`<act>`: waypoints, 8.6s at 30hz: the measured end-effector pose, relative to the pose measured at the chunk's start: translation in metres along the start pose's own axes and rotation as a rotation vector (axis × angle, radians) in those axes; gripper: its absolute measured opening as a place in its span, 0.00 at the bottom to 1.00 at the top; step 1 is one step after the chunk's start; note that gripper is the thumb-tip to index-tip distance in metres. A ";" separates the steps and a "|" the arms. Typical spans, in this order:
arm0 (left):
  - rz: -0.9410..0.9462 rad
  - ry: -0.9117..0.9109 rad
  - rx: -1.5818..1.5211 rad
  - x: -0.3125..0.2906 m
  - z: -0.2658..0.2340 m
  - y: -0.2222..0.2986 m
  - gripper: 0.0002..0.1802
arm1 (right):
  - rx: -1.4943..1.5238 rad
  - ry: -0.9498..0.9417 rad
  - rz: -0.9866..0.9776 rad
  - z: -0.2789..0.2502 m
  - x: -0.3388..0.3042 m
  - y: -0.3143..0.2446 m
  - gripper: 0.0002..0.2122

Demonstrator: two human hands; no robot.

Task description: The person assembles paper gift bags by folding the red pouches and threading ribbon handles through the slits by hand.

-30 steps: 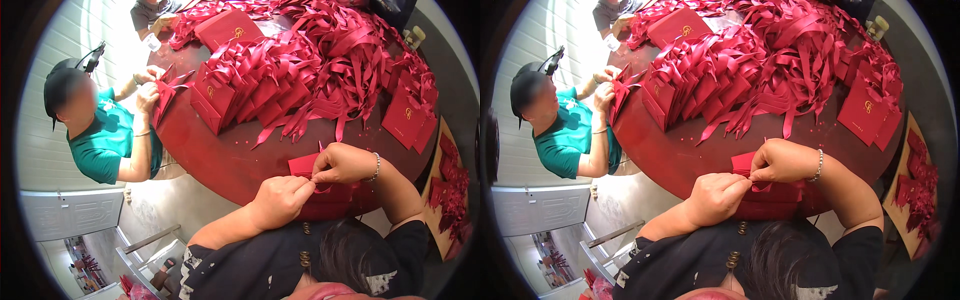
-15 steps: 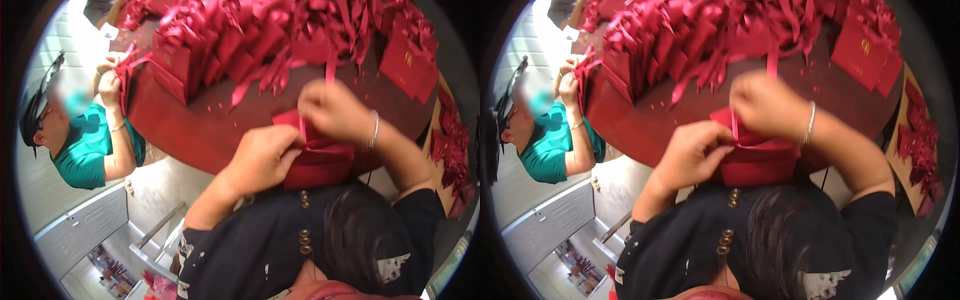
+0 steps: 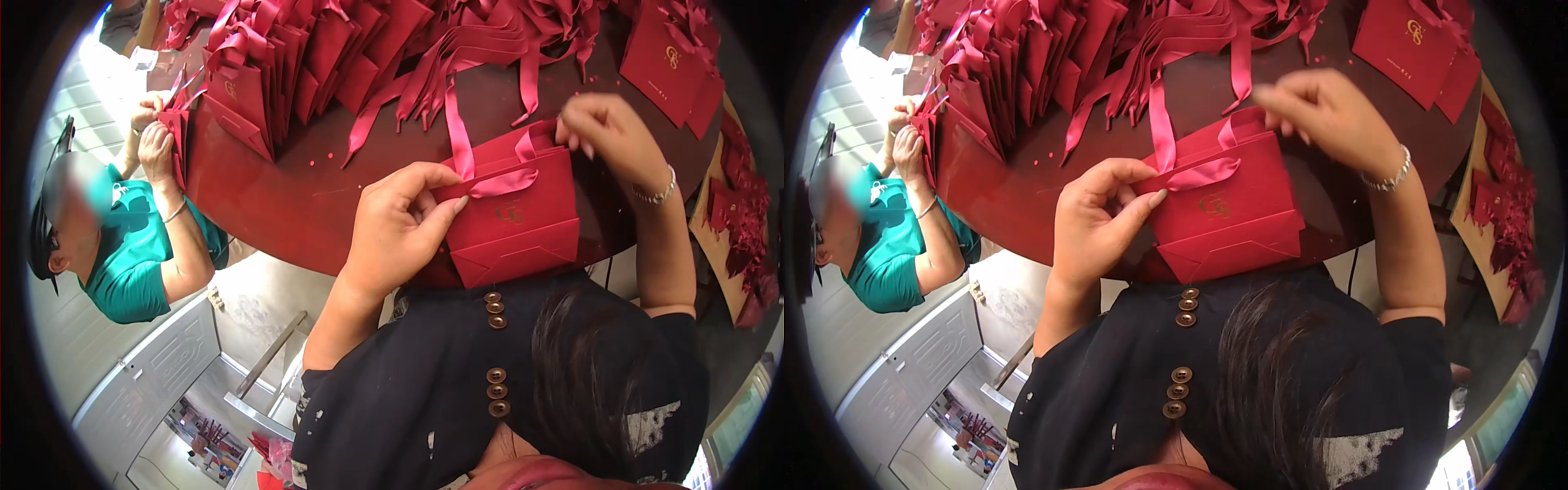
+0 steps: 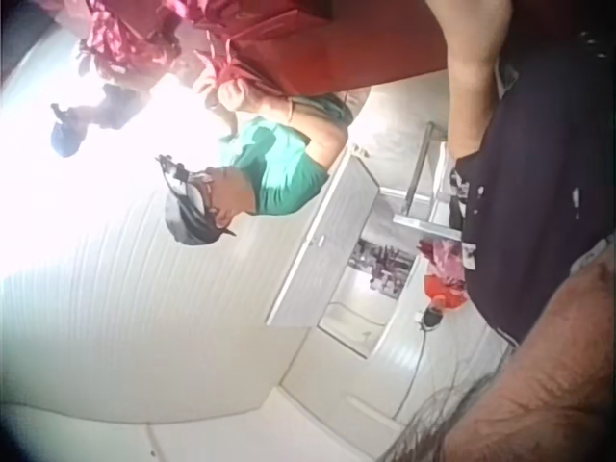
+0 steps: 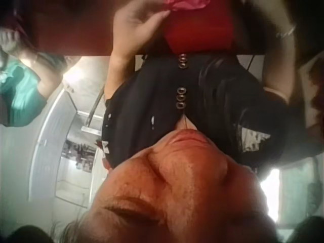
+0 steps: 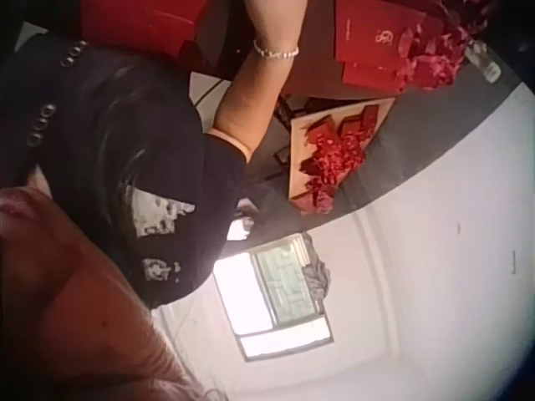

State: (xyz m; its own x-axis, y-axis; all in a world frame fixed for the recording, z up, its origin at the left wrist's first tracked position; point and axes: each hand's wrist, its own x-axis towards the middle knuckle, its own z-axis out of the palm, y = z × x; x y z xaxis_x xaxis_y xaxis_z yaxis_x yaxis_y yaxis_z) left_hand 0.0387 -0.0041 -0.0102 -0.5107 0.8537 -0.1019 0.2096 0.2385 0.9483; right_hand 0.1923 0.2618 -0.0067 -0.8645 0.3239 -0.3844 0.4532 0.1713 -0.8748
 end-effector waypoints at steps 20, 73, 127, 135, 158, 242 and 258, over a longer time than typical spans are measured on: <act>0.253 0.482 -0.567 0.015 -0.014 0.008 0.19 | -0.491 0.071 -0.738 0.064 -0.071 -0.089 0.21; 0.039 -0.047 0.235 0.036 -0.003 0.001 0.13 | -0.640 0.308 -0.840 0.083 0.004 -0.011 0.06; 0.718 0.127 0.786 0.008 0.026 0.032 0.05 | -0.447 -0.292 -0.557 0.021 0.017 -0.069 0.06; 0.730 0.097 0.819 0.004 0.026 0.035 0.07 | -0.720 -0.606 -0.243 0.027 0.036 -0.090 0.08; 0.338 0.356 0.382 -0.011 -0.019 -0.020 0.18 | -0.185 0.172 -0.303 -0.005 -0.015 0.022 0.05; -0.083 -0.083 0.003 -0.004 -0.023 -0.025 0.08 | -0.502 0.147 -0.761 0.121 -0.003 -0.032 0.08; 0.303 0.106 0.369 -0.008 -0.006 -0.007 0.09 | -0.726 0.141 -0.806 0.133 -0.004 -0.041 0.06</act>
State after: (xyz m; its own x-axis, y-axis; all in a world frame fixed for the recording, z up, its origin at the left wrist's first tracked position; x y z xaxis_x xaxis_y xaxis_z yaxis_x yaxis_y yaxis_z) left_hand 0.0359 -0.0155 -0.0144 -0.4587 0.8631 0.2114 0.6336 0.1508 0.7588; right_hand 0.1478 0.1296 -0.0082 -0.9531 -0.0343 0.3008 -0.1748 0.8736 -0.4542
